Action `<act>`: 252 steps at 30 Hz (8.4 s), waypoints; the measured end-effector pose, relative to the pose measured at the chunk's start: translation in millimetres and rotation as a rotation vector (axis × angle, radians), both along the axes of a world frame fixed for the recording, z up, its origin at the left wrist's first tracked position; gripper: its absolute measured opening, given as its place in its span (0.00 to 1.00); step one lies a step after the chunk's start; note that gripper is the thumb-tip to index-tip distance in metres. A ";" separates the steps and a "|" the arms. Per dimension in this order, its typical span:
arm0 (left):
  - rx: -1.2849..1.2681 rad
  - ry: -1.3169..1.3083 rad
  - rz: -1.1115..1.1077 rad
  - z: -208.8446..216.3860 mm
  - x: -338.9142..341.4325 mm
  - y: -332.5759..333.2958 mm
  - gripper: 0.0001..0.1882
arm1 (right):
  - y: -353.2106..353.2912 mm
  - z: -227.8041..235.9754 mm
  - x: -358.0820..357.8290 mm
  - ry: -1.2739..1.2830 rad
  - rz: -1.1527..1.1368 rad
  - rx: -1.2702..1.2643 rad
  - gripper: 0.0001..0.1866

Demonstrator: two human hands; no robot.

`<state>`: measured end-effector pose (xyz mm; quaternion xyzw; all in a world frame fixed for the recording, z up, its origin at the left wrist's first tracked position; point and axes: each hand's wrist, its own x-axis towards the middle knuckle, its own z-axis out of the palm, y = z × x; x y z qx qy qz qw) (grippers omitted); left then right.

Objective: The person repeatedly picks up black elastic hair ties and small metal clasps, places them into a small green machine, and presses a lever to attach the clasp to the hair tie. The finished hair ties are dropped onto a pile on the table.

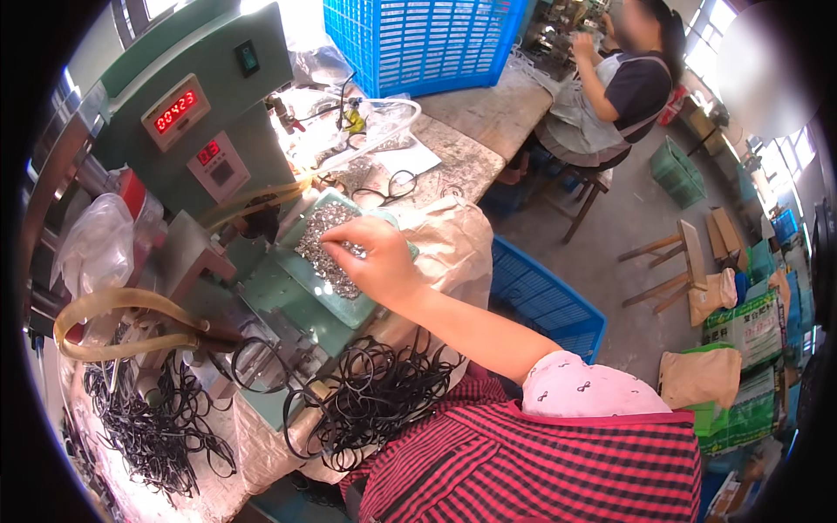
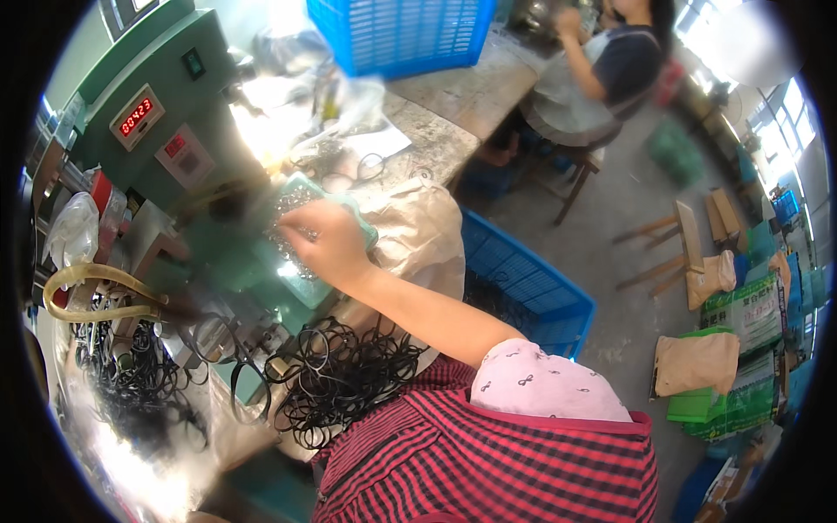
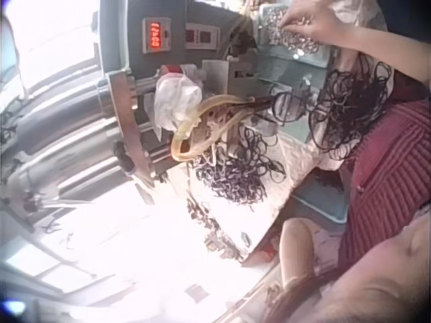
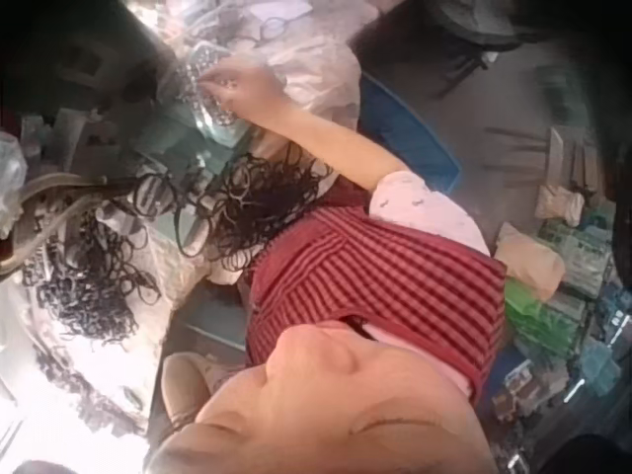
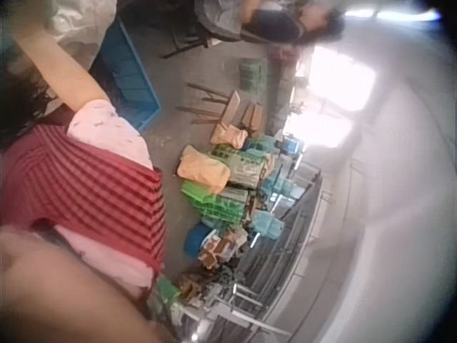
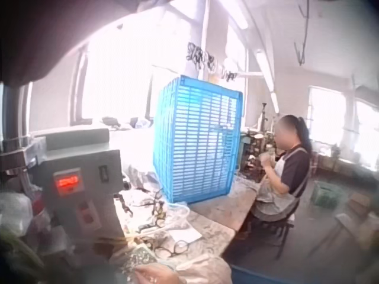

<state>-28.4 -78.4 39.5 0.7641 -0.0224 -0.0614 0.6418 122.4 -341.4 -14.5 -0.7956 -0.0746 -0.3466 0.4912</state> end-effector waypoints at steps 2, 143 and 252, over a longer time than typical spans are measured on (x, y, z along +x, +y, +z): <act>0.034 -0.061 0.018 -4.8 1.4 -2.9 0.20 | 2.8 -0.8 -0.9 0.008 0.008 0.031 0.06; 0.611 -1.311 -0.148 46.2 50.2 -41.7 0.23 | 17.5 -4.7 18.2 -0.077 0.228 -0.759 0.06; 1.415 -0.303 0.391 -63.3 103.5 134.8 0.08 | 31.3 -12.3 12.1 0.326 0.227 0.404 0.07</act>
